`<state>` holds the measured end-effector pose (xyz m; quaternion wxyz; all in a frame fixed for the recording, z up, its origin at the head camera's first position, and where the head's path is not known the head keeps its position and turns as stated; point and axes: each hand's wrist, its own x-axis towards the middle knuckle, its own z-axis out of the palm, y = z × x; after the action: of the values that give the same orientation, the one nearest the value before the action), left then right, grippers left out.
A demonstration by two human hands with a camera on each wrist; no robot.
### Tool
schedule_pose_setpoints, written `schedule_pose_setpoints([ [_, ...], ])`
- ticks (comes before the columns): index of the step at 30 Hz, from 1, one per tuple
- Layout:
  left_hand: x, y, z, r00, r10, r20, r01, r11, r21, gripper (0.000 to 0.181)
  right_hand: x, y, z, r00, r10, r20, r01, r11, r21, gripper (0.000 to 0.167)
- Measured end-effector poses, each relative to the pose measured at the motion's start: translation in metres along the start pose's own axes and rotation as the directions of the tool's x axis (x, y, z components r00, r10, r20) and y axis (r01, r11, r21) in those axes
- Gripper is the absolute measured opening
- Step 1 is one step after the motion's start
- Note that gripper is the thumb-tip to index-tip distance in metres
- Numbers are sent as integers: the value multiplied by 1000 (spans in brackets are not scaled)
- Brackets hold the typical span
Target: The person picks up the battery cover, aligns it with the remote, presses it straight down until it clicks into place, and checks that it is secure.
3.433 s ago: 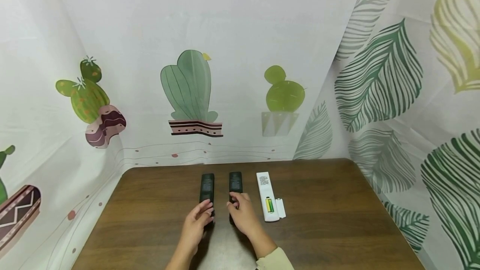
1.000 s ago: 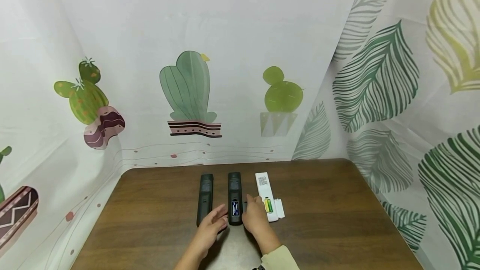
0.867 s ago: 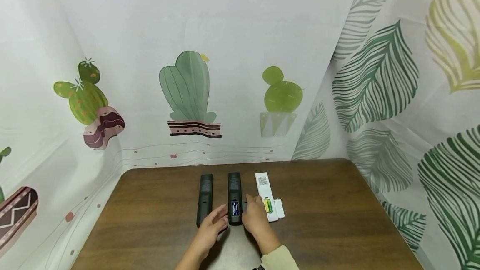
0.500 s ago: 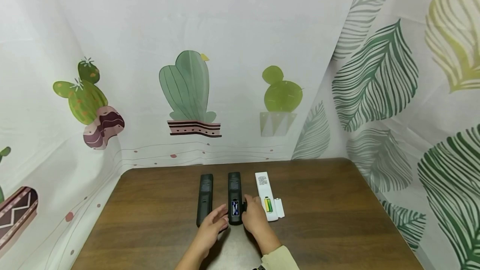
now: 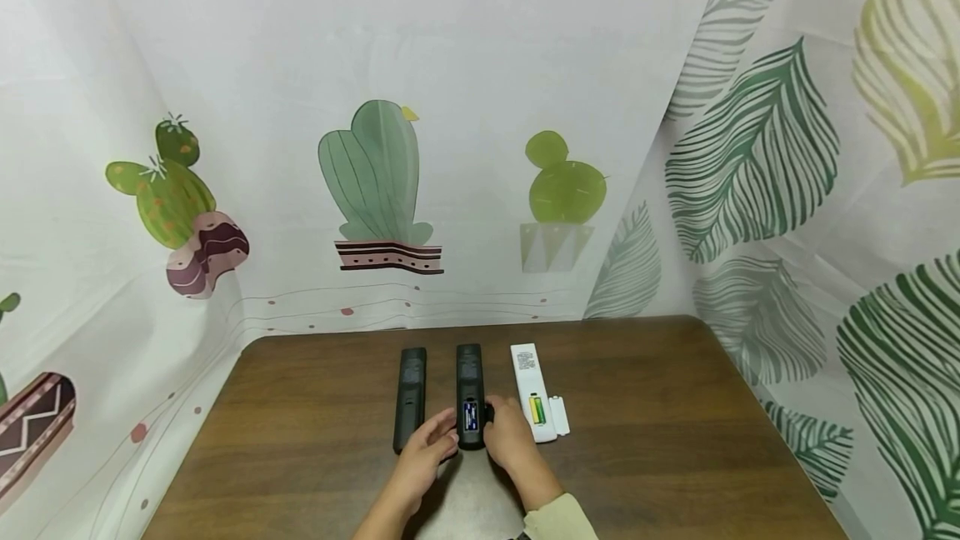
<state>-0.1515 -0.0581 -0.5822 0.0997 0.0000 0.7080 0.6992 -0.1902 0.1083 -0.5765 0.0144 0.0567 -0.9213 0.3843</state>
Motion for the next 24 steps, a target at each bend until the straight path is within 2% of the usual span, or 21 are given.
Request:
schedule_pose_setpoints([
  [9, 2, -4, 5, 993, -5, -119, 5, 1000, -1, 43, 0, 0, 1, 1000, -8, 17, 8, 1000, 5, 41],
  [24, 5, -2, 8, 989, -11, -148, -1, 997, -81, 41, 0, -1, 0, 1000, 10, 26, -11, 1000, 17, 41],
])
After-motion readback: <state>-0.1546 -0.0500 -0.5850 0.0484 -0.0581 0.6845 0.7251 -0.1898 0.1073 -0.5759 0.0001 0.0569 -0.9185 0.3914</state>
